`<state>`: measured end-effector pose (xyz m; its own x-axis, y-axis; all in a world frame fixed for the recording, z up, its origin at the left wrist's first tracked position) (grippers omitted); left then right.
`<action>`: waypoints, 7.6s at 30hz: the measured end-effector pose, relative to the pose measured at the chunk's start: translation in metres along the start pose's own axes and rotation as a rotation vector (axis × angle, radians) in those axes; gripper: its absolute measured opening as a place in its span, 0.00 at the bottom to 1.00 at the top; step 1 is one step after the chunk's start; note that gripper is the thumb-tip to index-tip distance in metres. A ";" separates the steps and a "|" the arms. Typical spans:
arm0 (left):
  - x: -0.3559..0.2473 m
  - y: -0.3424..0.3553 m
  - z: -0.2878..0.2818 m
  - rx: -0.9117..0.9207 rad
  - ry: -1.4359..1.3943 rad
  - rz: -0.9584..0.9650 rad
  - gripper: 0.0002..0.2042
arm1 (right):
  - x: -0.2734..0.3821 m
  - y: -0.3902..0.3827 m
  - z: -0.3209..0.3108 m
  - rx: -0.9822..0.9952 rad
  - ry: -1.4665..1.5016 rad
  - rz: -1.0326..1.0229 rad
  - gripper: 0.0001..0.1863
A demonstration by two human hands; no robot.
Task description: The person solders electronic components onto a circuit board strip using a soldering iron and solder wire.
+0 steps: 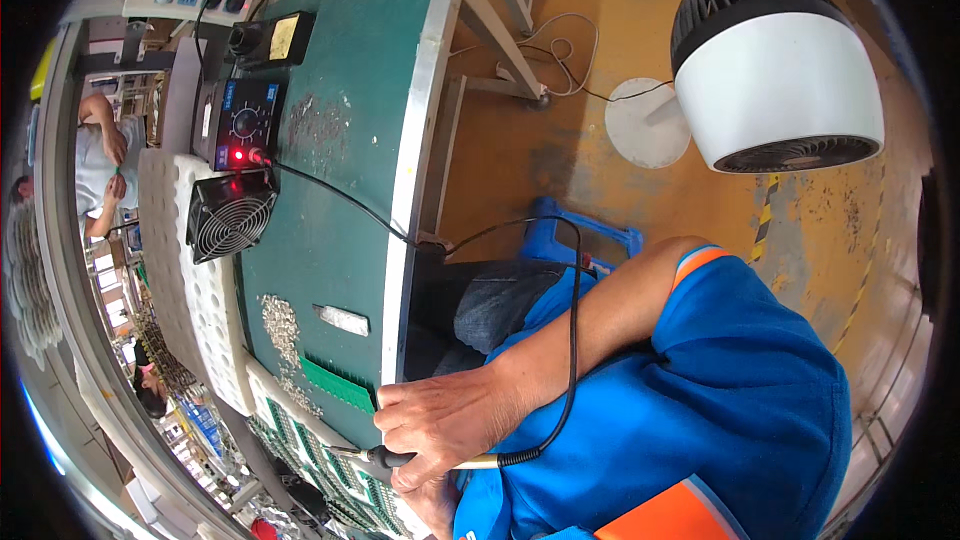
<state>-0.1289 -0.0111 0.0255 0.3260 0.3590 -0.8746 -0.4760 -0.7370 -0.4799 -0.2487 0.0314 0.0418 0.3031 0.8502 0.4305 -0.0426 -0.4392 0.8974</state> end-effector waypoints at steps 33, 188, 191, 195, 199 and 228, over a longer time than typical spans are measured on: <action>0.028 -0.045 -0.032 -0.173 -0.191 0.224 0.09 | -0.002 0.003 0.004 0.074 0.010 0.073 0.08; 0.075 -0.012 -0.128 -1.184 0.360 0.874 0.08 | -0.121 -0.014 0.045 0.282 -0.048 0.402 0.08; 0.074 -0.011 -0.128 -1.178 0.383 0.878 0.08 | -0.122 -0.011 0.047 0.261 -0.005 0.501 0.10; 0.071 -0.009 -0.127 -1.178 0.366 0.872 0.08 | -0.126 -0.011 0.044 0.262 -0.004 0.479 0.11; 0.072 -0.012 -0.128 -1.212 0.400 0.889 0.08 | -0.123 -0.014 0.047 0.268 0.050 0.494 0.13; 0.062 -0.021 -0.123 -1.005 0.385 0.799 0.11 | -0.057 0.045 0.054 0.524 -0.126 0.317 0.07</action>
<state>0.0019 -0.0435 -0.0100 0.5291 -0.4251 -0.7344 0.1062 -0.8255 0.5544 -0.2169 -0.0522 0.0524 0.4636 0.6284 0.6247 0.3144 -0.7758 0.5470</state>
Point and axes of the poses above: each hand's wrist, its own y-axis towards the middle knuckle, its own z-axis out of the palm, x = y × z, the point moved 6 cm from there along y, towards the middle knuckle, and after that the axes turned 2 degrees about z, right-handed, at the moved point
